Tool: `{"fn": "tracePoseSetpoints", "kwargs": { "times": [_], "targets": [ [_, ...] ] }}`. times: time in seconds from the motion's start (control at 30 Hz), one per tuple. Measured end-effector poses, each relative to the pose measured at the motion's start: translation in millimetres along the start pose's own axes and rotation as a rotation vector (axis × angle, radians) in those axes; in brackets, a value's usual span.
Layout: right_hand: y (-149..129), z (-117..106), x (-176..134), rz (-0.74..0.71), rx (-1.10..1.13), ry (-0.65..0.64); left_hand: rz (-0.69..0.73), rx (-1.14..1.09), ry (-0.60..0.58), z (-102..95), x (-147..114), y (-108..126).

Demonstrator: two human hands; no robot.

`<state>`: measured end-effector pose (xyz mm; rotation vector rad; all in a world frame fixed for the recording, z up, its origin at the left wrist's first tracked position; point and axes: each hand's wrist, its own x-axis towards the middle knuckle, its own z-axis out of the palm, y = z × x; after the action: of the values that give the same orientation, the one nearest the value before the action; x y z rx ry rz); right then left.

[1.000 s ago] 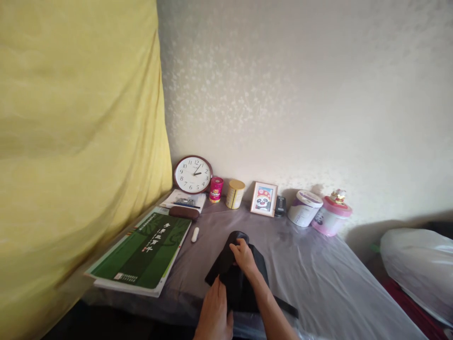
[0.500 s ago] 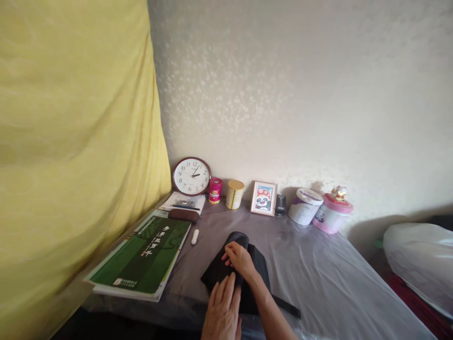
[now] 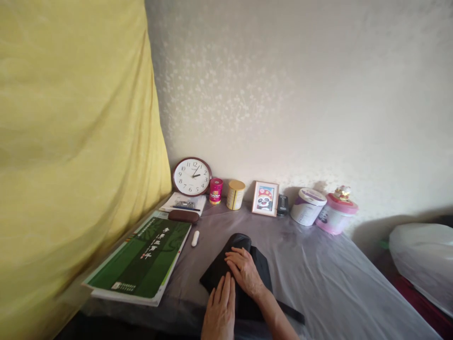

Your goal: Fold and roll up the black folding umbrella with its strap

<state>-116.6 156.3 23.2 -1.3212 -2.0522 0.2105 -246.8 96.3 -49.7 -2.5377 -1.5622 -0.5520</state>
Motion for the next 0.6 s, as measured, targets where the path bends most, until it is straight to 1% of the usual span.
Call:
{"fn": "tracePoseSetpoints", "kwargs": {
  "times": [0.1,0.17,0.27,0.37,0.43,0.5,0.6],
  "targets": [
    [13,3,12,0.026,-0.072,-0.005,-0.018,0.023,0.01,3.5,0,1],
    [20,4,21,0.055,-0.102,-0.011,-0.016,0.03,-0.005,2.2,1,1],
    [31,7,34,0.1,-0.117,-0.01,-0.049,0.018,-0.071,-4.6,3,1],
    [45,10,45,0.132,-0.114,0.005,-0.088,-0.036,-0.176,-14.9,6,0],
    [55,9,51,0.169,-0.14,0.036,-0.081,-0.08,-0.231,-21.1,8,-1],
    [61,7,53,0.232,-0.181,0.089,-0.071,-0.106,-0.254,-24.4,9,-3],
    [61,6,45,0.307,-0.222,0.224,-0.089,-0.108,-0.258,-23.4,10,-6]
  ]
}}
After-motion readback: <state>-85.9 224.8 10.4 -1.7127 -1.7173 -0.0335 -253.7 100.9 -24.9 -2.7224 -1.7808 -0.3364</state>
